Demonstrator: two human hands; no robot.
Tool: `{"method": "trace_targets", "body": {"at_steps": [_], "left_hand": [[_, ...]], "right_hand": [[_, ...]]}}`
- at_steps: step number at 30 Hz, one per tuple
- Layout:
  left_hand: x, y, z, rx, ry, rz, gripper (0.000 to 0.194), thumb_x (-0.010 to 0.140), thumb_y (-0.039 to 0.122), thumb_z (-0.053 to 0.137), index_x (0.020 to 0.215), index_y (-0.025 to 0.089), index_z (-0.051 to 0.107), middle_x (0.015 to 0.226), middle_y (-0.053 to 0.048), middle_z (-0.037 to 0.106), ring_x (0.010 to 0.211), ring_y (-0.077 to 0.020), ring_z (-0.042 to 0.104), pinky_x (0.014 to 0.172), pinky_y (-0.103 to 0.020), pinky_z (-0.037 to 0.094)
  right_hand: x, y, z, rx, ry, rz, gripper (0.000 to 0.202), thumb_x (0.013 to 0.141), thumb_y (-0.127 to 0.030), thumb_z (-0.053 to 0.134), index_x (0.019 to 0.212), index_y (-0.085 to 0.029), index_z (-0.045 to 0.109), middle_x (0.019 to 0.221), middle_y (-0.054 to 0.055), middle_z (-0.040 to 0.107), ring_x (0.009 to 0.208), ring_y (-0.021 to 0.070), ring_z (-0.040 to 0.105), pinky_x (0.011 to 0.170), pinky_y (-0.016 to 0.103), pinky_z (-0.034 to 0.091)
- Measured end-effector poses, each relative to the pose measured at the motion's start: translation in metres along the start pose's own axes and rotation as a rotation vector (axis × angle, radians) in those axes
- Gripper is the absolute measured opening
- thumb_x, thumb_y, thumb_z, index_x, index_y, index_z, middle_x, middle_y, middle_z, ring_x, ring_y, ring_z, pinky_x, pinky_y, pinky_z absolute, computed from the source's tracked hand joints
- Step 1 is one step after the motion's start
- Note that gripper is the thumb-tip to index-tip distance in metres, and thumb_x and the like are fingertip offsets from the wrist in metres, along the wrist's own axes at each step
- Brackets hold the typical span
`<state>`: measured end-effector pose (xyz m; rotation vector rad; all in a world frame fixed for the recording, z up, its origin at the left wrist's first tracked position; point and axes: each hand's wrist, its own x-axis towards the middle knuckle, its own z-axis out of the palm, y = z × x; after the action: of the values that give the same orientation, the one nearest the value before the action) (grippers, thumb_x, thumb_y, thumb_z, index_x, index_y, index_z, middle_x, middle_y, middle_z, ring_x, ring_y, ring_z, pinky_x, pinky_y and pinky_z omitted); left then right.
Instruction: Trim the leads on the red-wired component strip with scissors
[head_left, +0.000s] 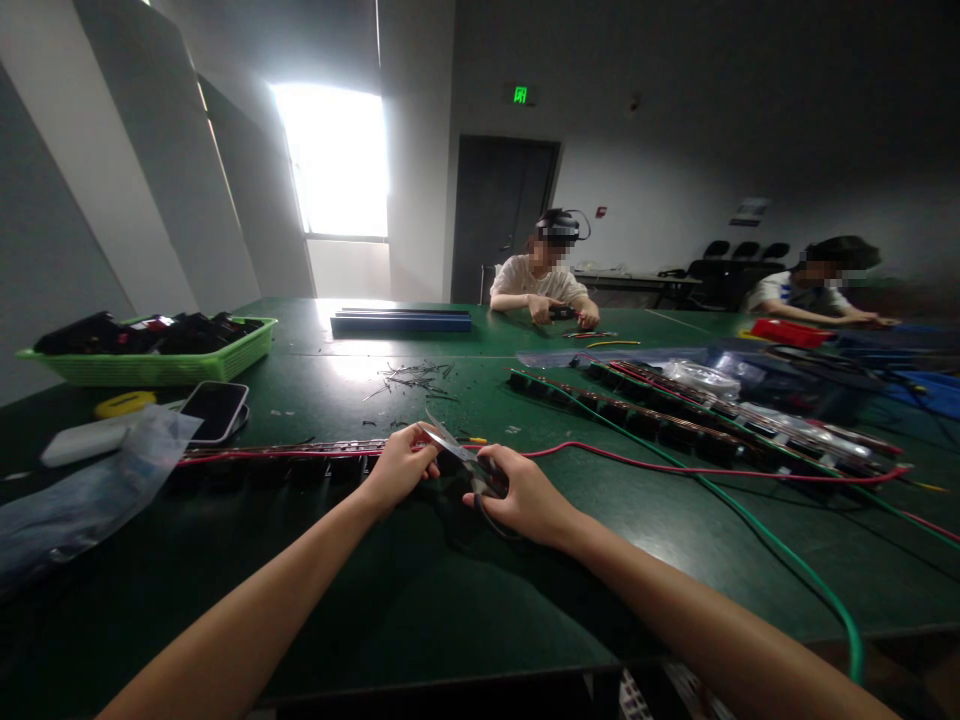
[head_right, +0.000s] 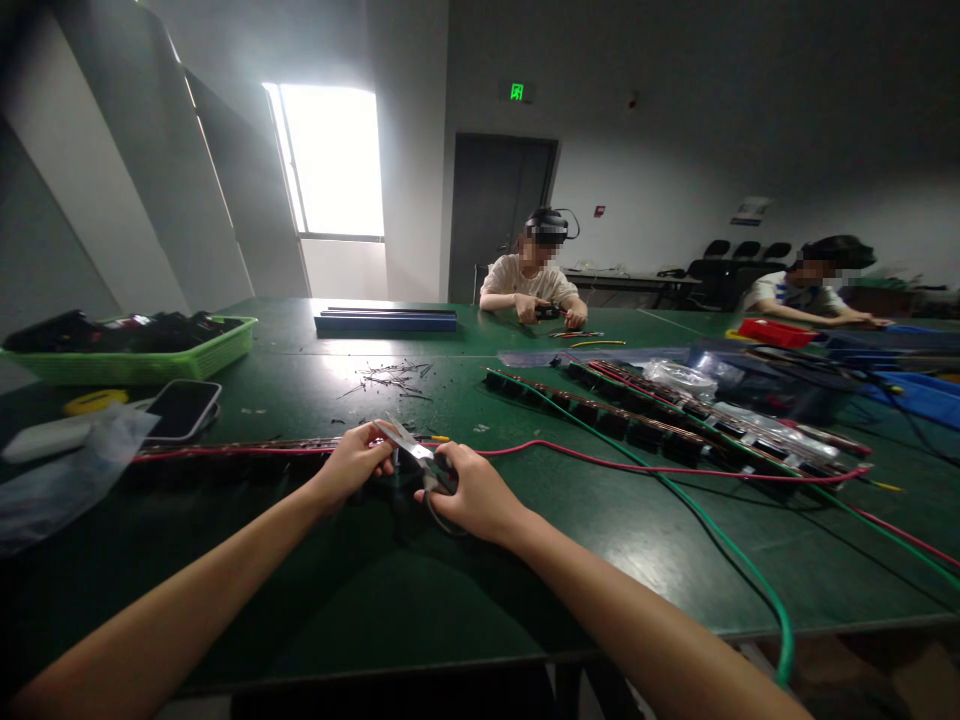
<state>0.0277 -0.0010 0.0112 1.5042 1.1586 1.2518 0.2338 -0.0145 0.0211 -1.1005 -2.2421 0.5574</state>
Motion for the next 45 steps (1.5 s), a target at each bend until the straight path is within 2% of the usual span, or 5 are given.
{"method": "trace_targets", "body": {"at_steps": [19, 26, 37, 41, 45], "left_hand": [[-0.0007, 0.0006, -0.0003, 0.013, -0.008, 0.013, 0.022, 0.077, 0.033, 0.059, 0.086, 0.013, 0.062, 0.06, 0.002, 0.059, 0.049, -0.0098, 0.056, 0.046, -0.019, 0.041], [-0.0003, 0.0001, -0.0001, 0.012, -0.016, 0.017, 0.024, 0.077, 0.035, 0.06, 0.087, 0.013, 0.062, 0.062, 0.001, 0.059, 0.05, -0.0097, 0.056, 0.046, -0.019, 0.041], [-0.0003, 0.0019, 0.0006, 0.012, -0.006, 0.011, 0.024, 0.076, 0.035, 0.059, 0.086, 0.013, 0.062, 0.06, 0.002, 0.059, 0.049, -0.0097, 0.056, 0.045, -0.019, 0.04], [0.0001, 0.0014, -0.0004, 0.023, -0.01, 0.013, 0.024, 0.077, 0.037, 0.059, 0.084, 0.014, 0.061, 0.059, 0.002, 0.058, 0.049, -0.0097, 0.056, 0.046, -0.019, 0.04], [0.0002, 0.001, -0.0011, 0.03, -0.005, 0.007, 0.026, 0.077, 0.039, 0.059, 0.084, 0.014, 0.06, 0.059, 0.002, 0.058, 0.049, -0.0101, 0.056, 0.046, -0.019, 0.04]], "right_hand": [[0.0009, -0.0005, -0.0001, 0.064, 0.003, 0.004, 0.048, 0.07, -0.043, 0.072, 0.108, -0.018, 0.058, 0.091, 0.004, 0.059, 0.075, 0.0157, 0.054, 0.068, 0.027, 0.043], [0.0005, -0.0019, -0.001, 0.07, -0.005, 0.006, 0.042, 0.071, -0.04, 0.072, 0.104, -0.019, 0.058, 0.085, 0.001, 0.059, 0.072, 0.0145, 0.053, 0.064, 0.026, 0.042], [0.0004, -0.0017, 0.0012, 0.014, 0.032, 0.026, 0.047, 0.068, -0.044, 0.074, 0.106, -0.019, 0.062, 0.094, 0.006, 0.062, 0.078, 0.0185, 0.056, 0.069, 0.029, 0.044], [0.001, -0.0021, 0.0001, 0.05, 0.039, 0.031, 0.043, 0.073, -0.042, 0.07, 0.108, -0.02, 0.06, 0.094, 0.004, 0.064, 0.079, 0.018, 0.057, 0.07, 0.027, 0.043], [0.0031, 0.0009, -0.0032, 0.071, 0.089, 0.063, 0.036, 0.079, -0.042, 0.063, 0.106, -0.018, 0.058, 0.082, 0.001, 0.063, 0.071, 0.0153, 0.054, 0.065, 0.025, 0.04]]}}
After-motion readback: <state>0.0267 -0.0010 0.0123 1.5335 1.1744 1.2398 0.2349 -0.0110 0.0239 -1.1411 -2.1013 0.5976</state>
